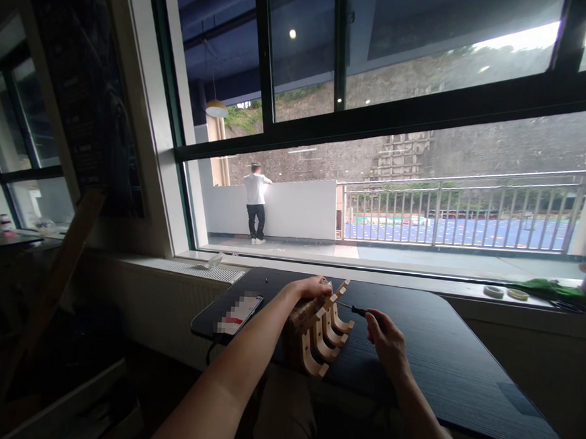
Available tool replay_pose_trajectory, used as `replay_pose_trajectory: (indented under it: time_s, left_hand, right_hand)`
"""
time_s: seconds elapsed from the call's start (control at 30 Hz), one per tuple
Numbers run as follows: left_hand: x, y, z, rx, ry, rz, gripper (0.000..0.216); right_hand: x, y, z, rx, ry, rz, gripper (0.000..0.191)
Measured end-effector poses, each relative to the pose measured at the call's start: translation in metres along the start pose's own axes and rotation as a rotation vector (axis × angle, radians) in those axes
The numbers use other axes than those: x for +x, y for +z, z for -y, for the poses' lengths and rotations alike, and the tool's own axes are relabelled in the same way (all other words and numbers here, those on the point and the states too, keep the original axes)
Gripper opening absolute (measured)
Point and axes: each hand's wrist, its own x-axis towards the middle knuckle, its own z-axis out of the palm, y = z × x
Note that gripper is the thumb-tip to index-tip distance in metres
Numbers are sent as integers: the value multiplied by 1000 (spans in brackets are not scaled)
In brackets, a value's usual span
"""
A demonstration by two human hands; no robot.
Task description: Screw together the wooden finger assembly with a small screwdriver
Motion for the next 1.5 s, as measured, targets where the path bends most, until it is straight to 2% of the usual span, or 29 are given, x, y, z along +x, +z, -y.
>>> replay_pose_trajectory:
  time_s: [0.17,0.3,0.47,0.73,0.9,1.07,1.23,1.5]
  left_hand:
    - [-3,-2,-4,13,-18,9,47]
    - [-4,-5,-4,16,-30,21,54]
    - [-4,-4,-1,6,-38,14,62]
    - [3,-3,5,13,-31,-9,62]
    - [5,-4,8,24,-41,-16,65]
    - [3,-3,5,32,-38,1,58]
    - [1,-1,3,19,-17,-11,55]
    - [-8,-3,-2,-9,-23,-1,50]
  right_hand:
    - [0,0,1,-96,-60,-42,43]
    - [1,3,1,-42,-100,-111,43]
    - [0,4,0,60,-78,-39,36]
    - [-1,1,1,64,-24,-16,50]
    - [-2,0,5,7,-32,-74,48]
    - [-1,2,6,45,-65,-152,46]
    - [-1,4,3,94,-39,-101,40]
    - [-3,0,9,62,-25,-16,50]
